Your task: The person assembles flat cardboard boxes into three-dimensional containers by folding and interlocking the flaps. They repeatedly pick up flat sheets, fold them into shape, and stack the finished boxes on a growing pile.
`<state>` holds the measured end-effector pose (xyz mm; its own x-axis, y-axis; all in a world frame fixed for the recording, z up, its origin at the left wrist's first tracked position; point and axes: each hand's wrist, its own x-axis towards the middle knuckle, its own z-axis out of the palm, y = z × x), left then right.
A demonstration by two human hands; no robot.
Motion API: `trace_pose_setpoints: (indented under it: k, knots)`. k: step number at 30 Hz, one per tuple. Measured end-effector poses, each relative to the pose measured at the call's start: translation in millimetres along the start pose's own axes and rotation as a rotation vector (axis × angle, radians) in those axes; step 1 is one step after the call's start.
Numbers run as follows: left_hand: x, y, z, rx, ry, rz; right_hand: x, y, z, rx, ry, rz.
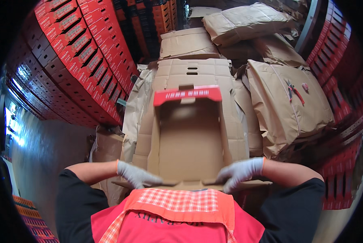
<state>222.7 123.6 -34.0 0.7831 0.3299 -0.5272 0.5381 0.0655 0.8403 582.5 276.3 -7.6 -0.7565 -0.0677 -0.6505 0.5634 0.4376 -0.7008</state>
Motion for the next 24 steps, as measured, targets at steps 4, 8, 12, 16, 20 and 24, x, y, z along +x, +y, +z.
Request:
trace_pose_setpoints:
  k: [4, 8, 12, 16, 20, 24]
  knots:
    - [-17.5, -22.2, 12.9, 0.036, 0.242, -0.241, -2.3, 13.1, 2.5, -0.262, 0.061, 0.051]
    - [7.0, -75.2, -10.9, 0.815, 1.394, -0.345, 19.9, 63.3, -34.4, -0.562, 0.931, -0.244]
    - [64.6, -120.7, -17.2, -0.430, 1.647, 0.262, 80.9, 101.1, -30.8, -0.337, 1.440, -0.053]
    - [96.2, -114.1, 0.4, -1.248, 1.415, 0.757, 112.0, 122.0, -28.2, 1.179, 1.339, -0.247]
    - [108.3, -73.8, 4.5, -1.379, 1.471, 0.901, 64.1, 106.3, -79.4, 1.262, 1.154, -0.382]
    - [151.9, -57.0, -7.0, -1.916, 1.281, 0.708, -11.7, 7.1, -132.2, 0.721, 1.081, -0.466]
